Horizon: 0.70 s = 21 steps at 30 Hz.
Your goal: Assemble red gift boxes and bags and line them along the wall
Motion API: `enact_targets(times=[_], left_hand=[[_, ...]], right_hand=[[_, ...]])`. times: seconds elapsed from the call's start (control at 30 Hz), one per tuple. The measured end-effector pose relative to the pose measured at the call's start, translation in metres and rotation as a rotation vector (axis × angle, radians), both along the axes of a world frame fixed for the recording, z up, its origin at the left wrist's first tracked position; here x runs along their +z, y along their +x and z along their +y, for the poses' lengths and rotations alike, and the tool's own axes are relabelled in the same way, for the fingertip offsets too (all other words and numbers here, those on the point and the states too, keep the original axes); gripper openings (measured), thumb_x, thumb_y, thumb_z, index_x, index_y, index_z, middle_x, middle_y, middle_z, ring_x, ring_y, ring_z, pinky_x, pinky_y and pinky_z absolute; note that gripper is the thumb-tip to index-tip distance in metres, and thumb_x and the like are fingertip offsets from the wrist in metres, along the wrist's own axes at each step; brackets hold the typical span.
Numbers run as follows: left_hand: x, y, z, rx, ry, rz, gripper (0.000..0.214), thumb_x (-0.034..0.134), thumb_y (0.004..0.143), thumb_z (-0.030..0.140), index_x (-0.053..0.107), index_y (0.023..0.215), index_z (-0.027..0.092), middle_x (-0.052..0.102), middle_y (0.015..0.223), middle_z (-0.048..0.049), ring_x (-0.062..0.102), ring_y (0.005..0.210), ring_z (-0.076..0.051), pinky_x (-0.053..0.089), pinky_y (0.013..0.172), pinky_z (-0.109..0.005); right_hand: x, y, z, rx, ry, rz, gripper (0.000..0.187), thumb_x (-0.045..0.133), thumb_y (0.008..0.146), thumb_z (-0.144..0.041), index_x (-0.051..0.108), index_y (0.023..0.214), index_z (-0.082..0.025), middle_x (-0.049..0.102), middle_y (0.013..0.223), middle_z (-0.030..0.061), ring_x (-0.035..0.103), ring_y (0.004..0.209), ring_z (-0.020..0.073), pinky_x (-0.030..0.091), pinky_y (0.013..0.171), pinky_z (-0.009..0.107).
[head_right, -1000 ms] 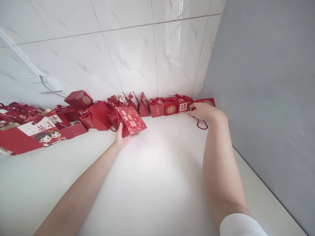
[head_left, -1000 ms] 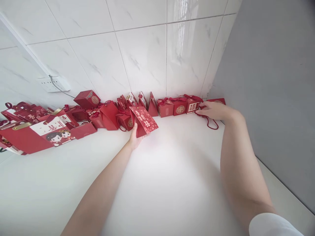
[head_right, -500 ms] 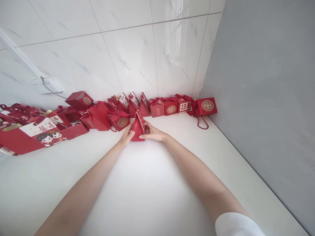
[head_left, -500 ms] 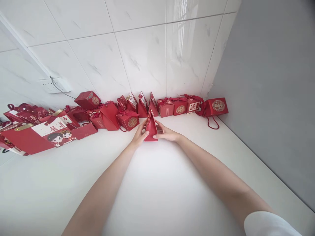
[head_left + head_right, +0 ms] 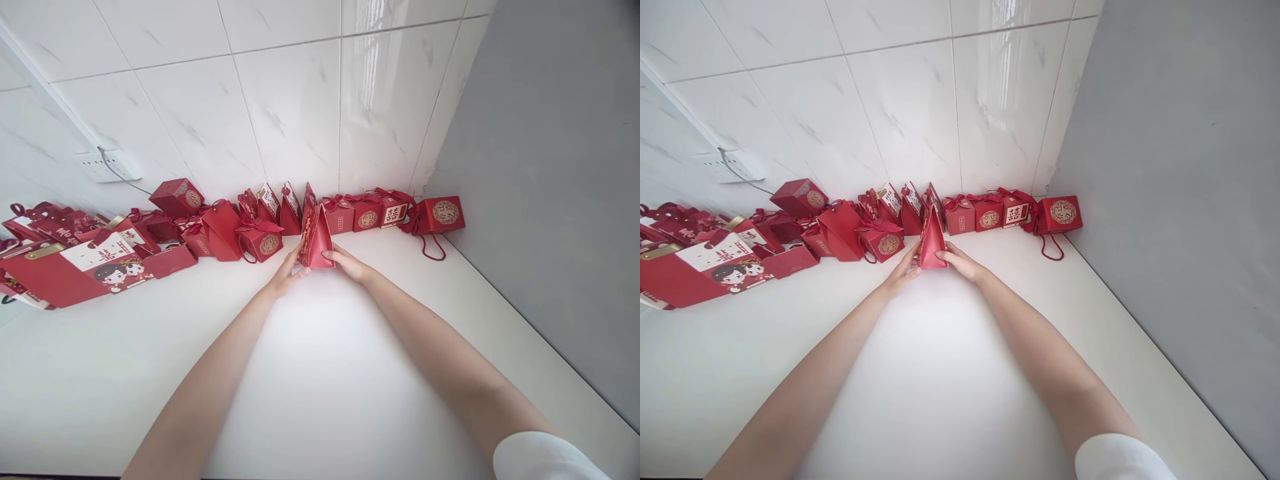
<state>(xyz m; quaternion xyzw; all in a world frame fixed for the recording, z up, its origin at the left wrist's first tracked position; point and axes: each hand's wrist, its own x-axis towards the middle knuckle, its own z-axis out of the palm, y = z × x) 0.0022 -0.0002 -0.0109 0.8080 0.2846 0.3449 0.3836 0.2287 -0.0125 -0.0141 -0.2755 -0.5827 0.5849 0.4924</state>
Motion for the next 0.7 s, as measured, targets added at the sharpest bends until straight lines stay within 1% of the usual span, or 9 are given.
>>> enact_targets(times=[0.13, 0.2, 0.27, 0.33, 0.43, 0.5, 0.57, 0.63, 0.7], left_hand=[[0.005, 0.002, -0.004, -0.01, -0.013, -0.053, 0.08, 0.052, 0.088, 0.058, 0.024, 0.154, 0.024, 0.024, 0.161, -0.0098, 0.03, 0.143, -0.033, 0.033, 0.114, -0.046], [0.006, 0.002, -0.006, -0.008, -0.025, -0.077, 0.075, 0.05, 0.09, 0.058, 0.028, 0.153, 0.024, 0.024, 0.161, -0.0077, 0.026, 0.146, -0.031, 0.029, 0.116, -0.045], [0.005, 0.002, -0.007, 0.023, -0.053, -0.099, 0.071, 0.046, 0.091, 0.058, 0.033, 0.151, 0.023, 0.029, 0.159, -0.007, 0.026, 0.147, -0.029, 0.026, 0.118, -0.044], [0.002, 0.001, -0.005, 0.109, -0.133, -0.133, 0.07, 0.043, 0.091, 0.062, 0.041, 0.148, 0.021, 0.04, 0.153, -0.0082, 0.032, 0.144, -0.03, 0.027, 0.118, -0.045], [-0.004, -0.001, 0.0, 0.236, -0.261, -0.179, 0.069, 0.046, 0.088, 0.065, 0.053, 0.139, 0.018, 0.054, 0.143, -0.0094, 0.042, 0.138, -0.031, 0.032, 0.114, -0.045], [-0.007, -0.002, 0.004, 0.271, -0.295, -0.191, 0.066, 0.052, 0.085, 0.063, 0.059, 0.133, 0.017, 0.057, 0.139, -0.0103, 0.046, 0.134, -0.032, 0.034, 0.113, -0.046], [-0.008, -0.002, 0.007, 0.281, -0.315, -0.2, 0.066, 0.057, 0.082, 0.062, 0.063, 0.128, 0.015, 0.06, 0.136, -0.0119, 0.048, 0.132, -0.034, 0.035, 0.112, -0.047], [-0.009, -0.002, 0.008, 0.272, -0.338, -0.219, 0.07, 0.054, 0.082, 0.067, 0.063, 0.127, 0.014, 0.062, 0.133, -0.013, 0.05, 0.13, -0.034, 0.038, 0.11, -0.048], [-0.008, -0.001, 0.009, 0.266, -0.361, -0.251, 0.076, 0.041, 0.084, 0.074, 0.061, 0.129, 0.016, 0.062, 0.132, -0.0127, 0.051, 0.129, -0.033, 0.04, 0.108, -0.048]], right_hand=[[-0.001, 0.0, -0.002, 0.021, -0.012, 0.023, 0.056, 0.072, 0.079, -0.051, 0.056, 0.128, -0.03, 0.063, 0.125, 0.0037, 0.056, 0.119, 0.0254, 0.042, 0.107, 0.046], [-0.003, -0.001, -0.001, 0.031, -0.045, 0.079, 0.056, 0.069, 0.079, -0.056, 0.056, 0.127, -0.03, 0.063, 0.121, 0.0042, 0.059, 0.114, 0.0244, 0.045, 0.102, 0.044], [-0.005, -0.001, 0.002, 0.004, -0.116, 0.161, 0.056, 0.06, 0.081, -0.067, 0.058, 0.122, -0.03, 0.065, 0.113, 0.0053, 0.062, 0.107, 0.0243, 0.051, 0.093, 0.043], [-0.007, 0.002, 0.006, -0.081, -0.187, 0.231, 0.054, 0.057, 0.08, -0.07, 0.061, 0.113, -0.028, 0.066, 0.104, 0.0052, 0.064, 0.096, 0.0233, 0.055, 0.079, 0.04], [-0.009, 0.007, 0.01, -0.2, -0.209, 0.266, 0.041, 0.076, 0.072, -0.054, 0.06, 0.099, -0.028, 0.067, 0.095, 0.0007, 0.064, 0.085, 0.0182, 0.054, 0.071, 0.032], [-0.009, 0.01, 0.011, -0.213, -0.2, 0.267, 0.041, 0.083, 0.066, -0.044, 0.059, 0.095, -0.027, 0.068, 0.092, -0.0012, 0.063, 0.083, 0.0161, 0.052, 0.074, 0.031], [-0.008, 0.012, 0.01, -0.197, -0.199, 0.256, 0.04, 0.085, 0.064, -0.04, 0.06, 0.092, -0.025, 0.068, 0.091, -0.0006, 0.064, 0.084, 0.016, 0.051, 0.077, 0.031], [-0.007, 0.013, 0.009, -0.181, -0.196, 0.245, 0.039, 0.086, 0.063, -0.039, 0.062, 0.089, -0.024, 0.068, 0.091, -0.0002, 0.064, 0.084, 0.0161, 0.051, 0.079, 0.032], [-0.006, 0.013, 0.007, -0.178, -0.187, 0.247, 0.038, 0.086, 0.062, -0.038, 0.063, 0.089, -0.025, 0.068, 0.088, -0.0015, 0.063, 0.082, 0.0156, 0.05, 0.079, 0.032]])
